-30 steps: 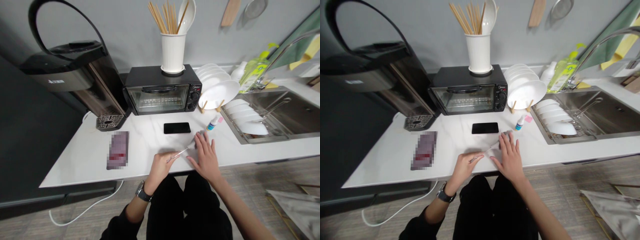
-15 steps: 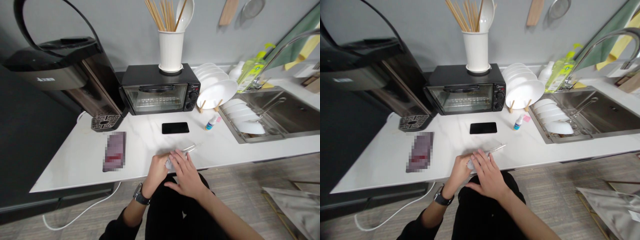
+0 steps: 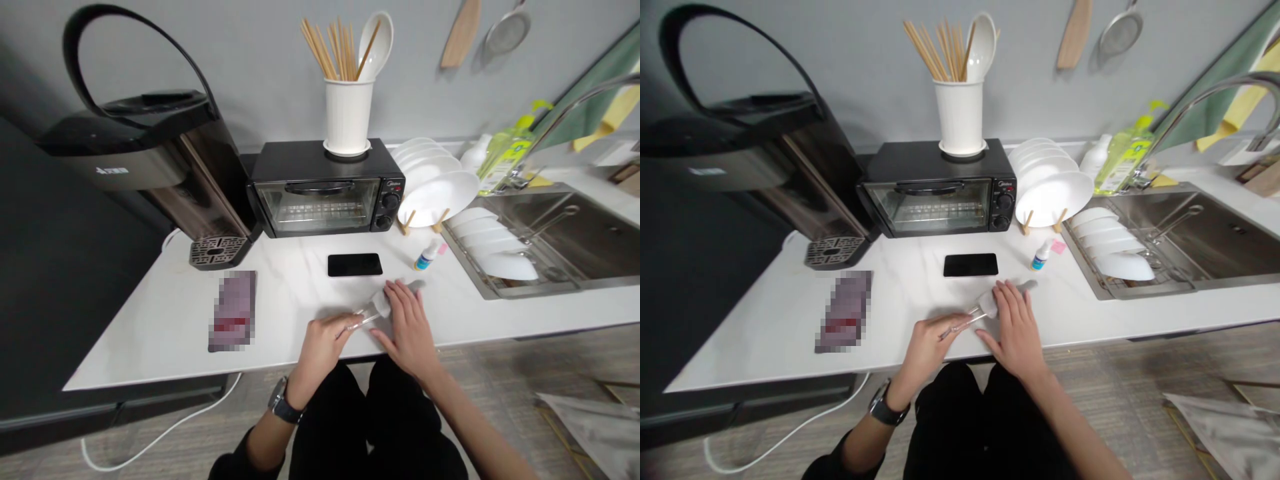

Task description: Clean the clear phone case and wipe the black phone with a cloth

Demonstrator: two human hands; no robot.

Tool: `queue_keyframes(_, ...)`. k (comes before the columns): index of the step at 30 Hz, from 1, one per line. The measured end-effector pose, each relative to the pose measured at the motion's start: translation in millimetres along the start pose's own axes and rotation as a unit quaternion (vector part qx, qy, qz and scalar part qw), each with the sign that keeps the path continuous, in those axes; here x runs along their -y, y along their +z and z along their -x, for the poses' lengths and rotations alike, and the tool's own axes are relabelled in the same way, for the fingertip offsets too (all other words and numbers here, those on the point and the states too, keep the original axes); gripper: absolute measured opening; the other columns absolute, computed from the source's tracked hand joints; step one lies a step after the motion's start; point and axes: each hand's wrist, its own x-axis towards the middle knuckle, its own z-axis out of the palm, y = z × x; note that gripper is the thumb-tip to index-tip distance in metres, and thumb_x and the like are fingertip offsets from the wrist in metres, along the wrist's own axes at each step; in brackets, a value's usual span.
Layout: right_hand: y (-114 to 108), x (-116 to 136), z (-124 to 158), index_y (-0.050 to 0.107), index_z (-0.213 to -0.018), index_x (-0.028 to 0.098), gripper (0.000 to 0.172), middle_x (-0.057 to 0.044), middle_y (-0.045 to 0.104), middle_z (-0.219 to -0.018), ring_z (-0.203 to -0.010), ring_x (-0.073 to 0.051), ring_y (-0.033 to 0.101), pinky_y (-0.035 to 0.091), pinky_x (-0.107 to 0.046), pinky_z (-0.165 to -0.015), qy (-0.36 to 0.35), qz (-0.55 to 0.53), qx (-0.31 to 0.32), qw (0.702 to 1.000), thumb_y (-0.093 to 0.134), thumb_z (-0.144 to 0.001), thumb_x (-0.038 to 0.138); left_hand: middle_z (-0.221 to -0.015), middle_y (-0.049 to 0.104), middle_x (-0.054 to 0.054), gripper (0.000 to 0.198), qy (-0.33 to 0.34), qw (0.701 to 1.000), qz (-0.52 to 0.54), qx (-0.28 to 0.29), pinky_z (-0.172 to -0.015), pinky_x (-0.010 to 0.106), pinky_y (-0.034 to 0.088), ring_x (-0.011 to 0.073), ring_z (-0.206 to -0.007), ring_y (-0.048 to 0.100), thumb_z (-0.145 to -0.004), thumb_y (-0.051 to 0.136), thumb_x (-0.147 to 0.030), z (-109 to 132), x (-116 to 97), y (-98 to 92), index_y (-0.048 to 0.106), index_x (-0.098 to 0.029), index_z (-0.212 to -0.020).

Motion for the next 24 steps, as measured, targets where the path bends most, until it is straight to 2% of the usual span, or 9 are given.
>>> queue_keyframes(2, 0, 7, 0, 0.028, -0.161, 0.003, 0.091, -0.025, 0.047, -0.159, -0.155, -0.042, 0.031, 0.026, -0.065, -0.122, -0.001, -0.009, 0.001, 1.000, 0.045, -0.101, 0.069, -0.100, 0.082, 0.004, 0.020, -0.008, 1.000, -0.020, -0.001, -0.083, 0.026, 0.059, 0.0184, -0.089, 0.078, -0.101, 0.059, -0.016, 1, 2, 1.2, 0.079, -0.022, -0.104)
queue_keyframes(4, 1, 18, 0, 0.027, -0.162, 0.002, 0.095, -0.023, 0.046, -0.161, -0.157, -0.039, 0.028, 0.031, -0.059, -0.122, -0.084, -0.024, 0.034, 0.996, 0.045, -0.099, 0.072, -0.079, 0.079, 0.005, 0.027, -0.017, 0.997, -0.072, -0.015, -0.068, 0.025, 0.057, 0.0178, -0.068, 0.074, -0.098, 0.056, -0.009, 2, 5, 2.1, 0.076, -0.017, -0.082)
queue_keyframes(6, 2, 23, -1, 0.026, -0.164, 0.007, 0.090, -0.018, 0.046, -0.163, -0.157, -0.034, 0.030, 0.034, -0.053, -0.122, -0.148, -0.027, 0.058, 0.987, 0.044, -0.101, 0.069, -0.065, 0.074, 0.005, 0.034, -0.021, 0.995, -0.097, -0.033, -0.060, 0.025, 0.053, 0.0171, -0.056, 0.068, -0.094, 0.053, -0.005, 2, 6, 2.6, 0.071, -0.016, -0.068)
queue_keyframes(7, 1, 21, -2, 0.025, -0.165, 0.009, 0.087, -0.017, 0.045, -0.163, -0.156, -0.033, 0.031, 0.033, -0.053, -0.122, -0.140, -0.021, 0.056, 0.988, 0.044, -0.103, 0.066, -0.067, 0.074, 0.005, 0.033, -0.022, 0.995, -0.087, -0.036, -0.062, 0.025, 0.054, 0.0172, -0.057, 0.068, -0.094, 0.054, -0.005, 2, 7, 2.8, 0.071, -0.016, -0.068)
queue_keyframes(11, -2, 12, -8, 0.029, -0.162, 0.007, 0.083, -0.022, 0.046, -0.160, -0.156, -0.039, 0.030, 0.024, -0.064, -0.123, 0.010, -0.010, 0.004, 1.000, 0.046, -0.103, 0.062, -0.093, 0.082, 0.004, 0.022, -0.032, 0.999, -0.012, -0.013, -0.077, 0.024, 0.057, 0.0173, -0.079, 0.076, -0.098, 0.059, -0.013, 1, 7, 3.7, 0.079, -0.020, -0.092)
queue_keyframes(16, -4, 13, -12, 0.038, -0.158, 0.008, 0.078, -0.019, 0.058, -0.150, -0.148, -0.033, 0.045, 0.030, -0.054, -0.124, -0.118, -0.062, 0.049, 0.990, 0.047, -0.102, 0.063, -0.072, 0.077, 0.004, 0.031, -0.037, 0.997, -0.057, -0.026, -0.063, 0.023, 0.054, 0.0164, -0.061, 0.070, -0.096, 0.055, -0.007, 0, 5, 2.5, 0.074, -0.017, -0.073)
queue_keyframes(18, -6, 4, -15, 0.039, -0.157, 0.009, 0.073, -0.021, 0.061, -0.146, -0.143, -0.034, 0.049, 0.028, -0.058, -0.124, -0.068, -0.036, 0.021, 0.997, 0.045, -0.104, 0.060, -0.082, 0.080, 0.004, 0.026, -0.022, 1.000, -0.019, -0.013, -0.073, 0.024, 0.058, 0.0176, -0.073, 0.075, -0.098, 0.057, -0.012, -1, 2, 1.1, 0.078, -0.019, -0.085)
queue_keyframes(21, -4, 1, -16, 0.045, -0.150, 0.007, 0.070, -0.024, 0.061, -0.140, -0.143, -0.040, 0.047, 0.024, -0.067, -0.122, 0.022, -0.014, -0.028, 0.999, 0.044, -0.104, 0.060, -0.100, 0.083, 0.004, 0.022, -0.018, 1.000, 0.013, -0.004, -0.085, 0.025, 0.059, 0.0184, -0.090, 0.078, -0.100, 0.059, -0.017, -1, 1, 1.1, 0.080, -0.023, -0.103)
queue_keyframes(24, 1, 21, -12, 0.045, -0.150, 0.006, 0.075, -0.023, 0.061, -0.143, -0.146, -0.038, 0.044, 0.028, -0.061, -0.123, -0.058, -0.050, 0.003, 0.997, 0.045, -0.102, 0.064, -0.081, 0.080, 0.005, 0.026, -0.025, 0.998, -0.054, -0.018, -0.070, 0.024, 0.058, 0.0179, -0.070, 0.075, -0.095, 0.057, -0.008, 2, 8, 2.8, 0.079, -0.018, -0.086)
